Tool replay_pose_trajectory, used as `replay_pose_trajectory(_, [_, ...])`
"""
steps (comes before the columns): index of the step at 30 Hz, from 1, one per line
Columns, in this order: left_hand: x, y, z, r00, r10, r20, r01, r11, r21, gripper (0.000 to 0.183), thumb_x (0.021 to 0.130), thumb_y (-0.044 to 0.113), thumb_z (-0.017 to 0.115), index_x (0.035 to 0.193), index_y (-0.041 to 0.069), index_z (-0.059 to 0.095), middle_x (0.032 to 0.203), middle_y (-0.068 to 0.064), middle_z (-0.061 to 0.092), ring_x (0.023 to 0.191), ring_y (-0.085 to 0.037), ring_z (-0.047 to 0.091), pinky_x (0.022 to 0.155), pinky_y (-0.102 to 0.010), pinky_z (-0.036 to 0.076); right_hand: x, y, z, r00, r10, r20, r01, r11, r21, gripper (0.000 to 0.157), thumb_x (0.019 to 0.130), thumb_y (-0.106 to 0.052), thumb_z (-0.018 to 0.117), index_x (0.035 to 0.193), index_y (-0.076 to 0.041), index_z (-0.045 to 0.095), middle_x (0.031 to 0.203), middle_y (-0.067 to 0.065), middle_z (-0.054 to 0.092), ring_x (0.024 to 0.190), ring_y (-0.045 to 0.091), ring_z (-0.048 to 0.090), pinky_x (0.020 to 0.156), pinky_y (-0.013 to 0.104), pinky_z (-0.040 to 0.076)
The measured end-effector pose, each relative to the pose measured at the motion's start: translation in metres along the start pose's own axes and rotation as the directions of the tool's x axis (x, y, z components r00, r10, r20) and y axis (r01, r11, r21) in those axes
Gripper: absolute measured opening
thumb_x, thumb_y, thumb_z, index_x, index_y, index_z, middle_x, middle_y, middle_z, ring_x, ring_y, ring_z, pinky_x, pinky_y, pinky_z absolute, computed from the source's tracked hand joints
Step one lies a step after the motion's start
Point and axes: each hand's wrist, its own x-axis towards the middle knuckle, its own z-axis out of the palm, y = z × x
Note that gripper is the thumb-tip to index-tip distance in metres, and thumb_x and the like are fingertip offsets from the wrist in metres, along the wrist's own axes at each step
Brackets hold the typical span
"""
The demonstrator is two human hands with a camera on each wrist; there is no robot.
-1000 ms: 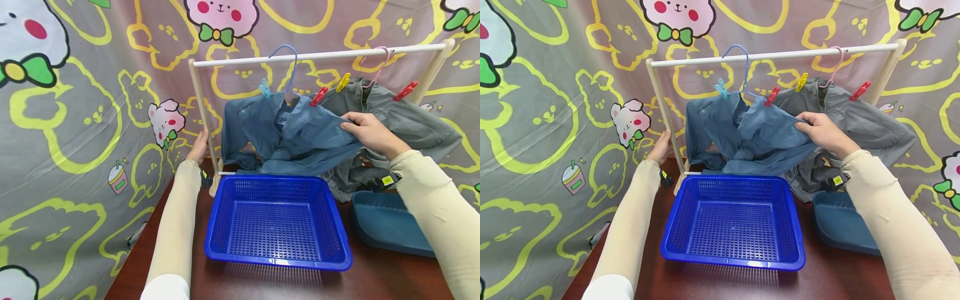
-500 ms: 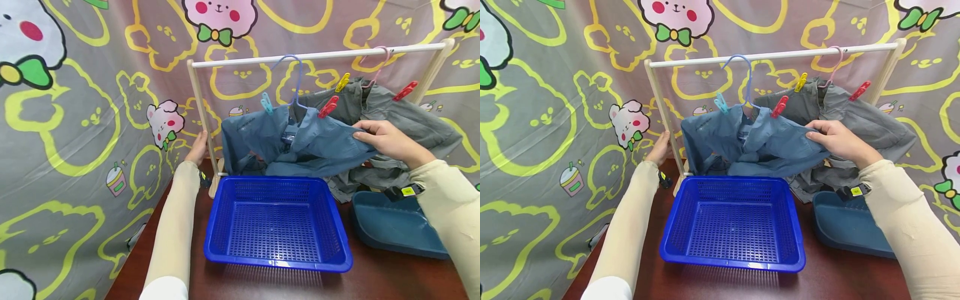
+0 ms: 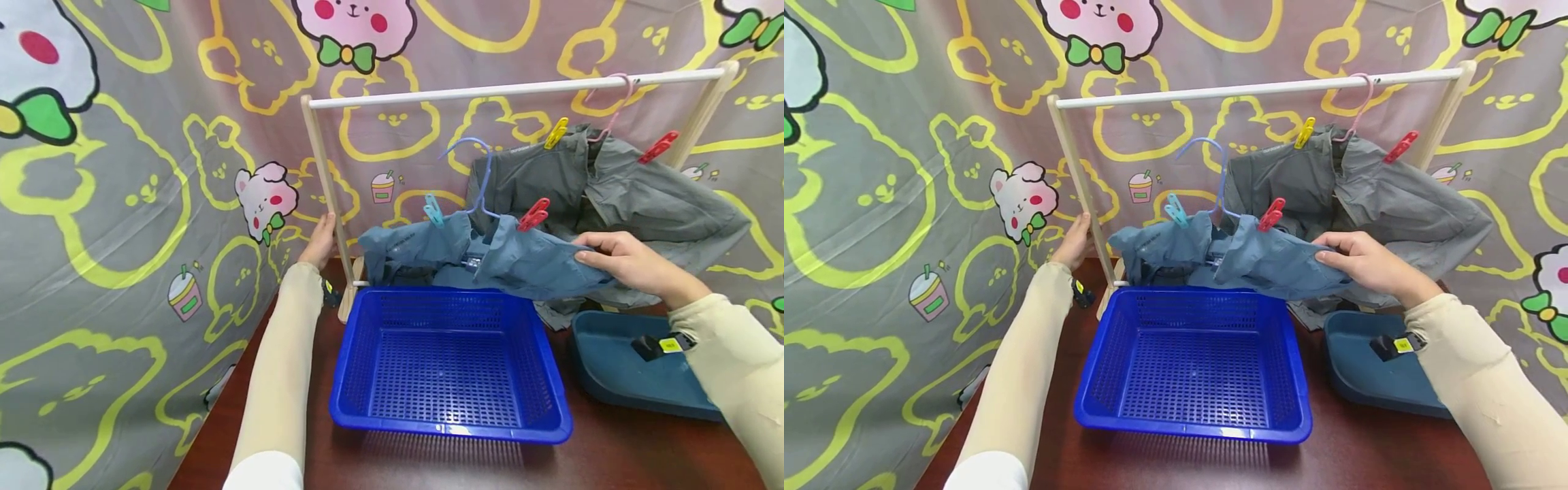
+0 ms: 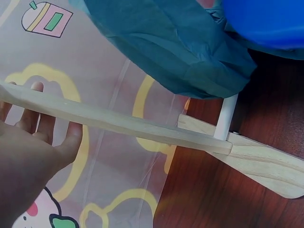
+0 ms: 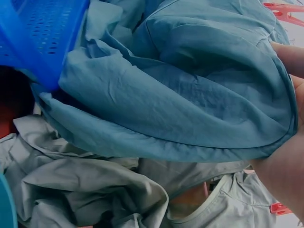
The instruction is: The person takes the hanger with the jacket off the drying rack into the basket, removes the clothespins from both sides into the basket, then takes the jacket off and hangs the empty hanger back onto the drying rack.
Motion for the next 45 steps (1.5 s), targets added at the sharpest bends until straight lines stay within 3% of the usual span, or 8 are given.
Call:
replay_pose_trajectory(10, [-0.003, 0.001, -0.001, 0.999, 0.027, -0.021, -0.026, 0.997, 0.068, 0.056, 0.102, 0.042, 0.022, 0.142, 0.002, 0.027, 0.138, -0.022, 0.035, 0.118, -0.036, 0.043, 0.100, -0.052, 0.034, -0.010, 0.002, 0.021, 0.994, -0.024, 0.110, 0.025, 1.000, -0.008, 0.018, 0.097, 0.003, 0.047, 0.101, -0.004, 0.063, 0.079, 0.001, 0.059, 0.066, 0.012, 0.052, 0.056, 0.028, 0.043])
replay_pose_trajectory(18, [-0.008, 0.011, -0.002, 0.999, 0.045, -0.028, -0.040, 0.990, 0.135, 0.052, 0.104, 0.035, 0.027, 0.141, -0.002, 0.029, 0.140, -0.029, 0.033, 0.125, -0.039, 0.039, 0.104, -0.046, 0.032, -0.012, 0.009, 0.025, 0.995, -0.019, 0.100, 0.022, 0.999, -0.027, 0.018, 0.097, 0.001, 0.047, 0.102, -0.005, 0.063, 0.083, 0.002, 0.062, 0.069, 0.011, 0.055, 0.059, 0.027, 0.045])
replay_pose_trajectory(25, [-0.032, 0.018, -0.009, 0.996, 0.039, -0.084, -0.007, 0.937, 0.349, 0.051, 0.102, 0.028, 0.041, 0.139, -0.002, 0.025, 0.139, -0.025, 0.035, 0.128, -0.035, 0.037, 0.103, -0.047, 0.031, -0.013, 0.008, 0.025, 0.995, 0.042, 0.085, -0.038, 0.998, -0.047, 0.016, 0.098, -0.003, 0.048, 0.103, -0.003, 0.063, 0.083, 0.002, 0.062, 0.058, 0.010, 0.051, 0.054, 0.027, 0.044])
replay_pose_trajectory(30, [-0.054, 0.022, -0.004, 0.991, 0.110, -0.078, -0.065, 0.896, 0.439, 0.036, 0.100, 0.024, 0.045, 0.124, -0.002, 0.037, 0.125, -0.024, 0.048, 0.113, -0.035, 0.051, 0.093, -0.046, 0.040, -0.014, 0.009, 0.024, 0.995, 0.069, 0.077, -0.065, 0.997, -0.050, 0.016, 0.099, -0.004, 0.048, 0.103, -0.002, 0.063, 0.084, 0.002, 0.062, 0.058, 0.012, 0.051, 0.054, 0.027, 0.043])
replay_pose_trajectory(34, [-0.071, 0.023, 0.009, 0.983, 0.184, 0.025, -0.169, 0.828, 0.535, 0.032, 0.100, 0.023, 0.047, 0.121, 0.000, 0.049, 0.113, -0.019, 0.056, 0.101, -0.032, 0.057, 0.087, -0.042, 0.044, -0.013, 0.011, 0.024, 0.995, 0.054, 0.078, -0.053, 0.998, -0.016, 0.016, 0.098, 0.000, 0.047, 0.103, 0.001, 0.062, 0.084, 0.002, 0.062, 0.066, 0.012, 0.054, 0.057, 0.027, 0.044])
replay_pose_trajectory(37, [-0.086, 0.025, 0.024, 0.961, 0.234, 0.146, -0.275, 0.772, 0.573, 0.031, 0.100, 0.023, 0.048, 0.122, 0.003, 0.055, 0.114, -0.015, 0.059, 0.104, -0.028, 0.055, 0.089, -0.042, 0.042, -0.013, 0.014, 0.025, 0.996, 0.038, 0.081, -0.039, 0.999, 0.014, 0.016, 0.097, 0.004, 0.047, 0.102, 0.002, 0.061, 0.084, 0.002, 0.062, 0.068, 0.011, 0.055, 0.057, 0.027, 0.045])
replay_pose_trajectory(40, [-0.099, 0.029, 0.039, 0.927, 0.264, 0.265, -0.370, 0.759, 0.536, 0.030, 0.101, 0.021, 0.047, 0.122, 0.003, 0.058, 0.118, -0.013, 0.061, 0.109, -0.025, 0.056, 0.092, -0.041, 0.042, -0.012, 0.016, 0.025, 0.996, 0.032, 0.084, -0.035, 0.999, 0.023, 0.016, 0.096, 0.005, 0.047, 0.103, 0.003, 0.061, 0.084, 0.003, 0.063, 0.069, 0.011, 0.055, 0.058, 0.027, 0.045])
replay_pose_trajectory(45, [-0.115, 0.034, 0.059, 0.873, 0.239, 0.425, -0.446, 0.743, 0.499, 0.032, 0.100, 0.022, 0.049, 0.125, 0.004, 0.058, 0.121, -0.012, 0.061, 0.107, -0.022, 0.058, 0.089, -0.039, 0.045, -0.011, 0.016, 0.025, 0.996, 0.037, 0.082, -0.039, 0.999, 0.032, 0.016, 0.096, 0.005, 0.047, 0.102, 0.002, 0.061, 0.083, 0.004, 0.062, 0.068, 0.012, 0.054, 0.057, 0.027, 0.044])
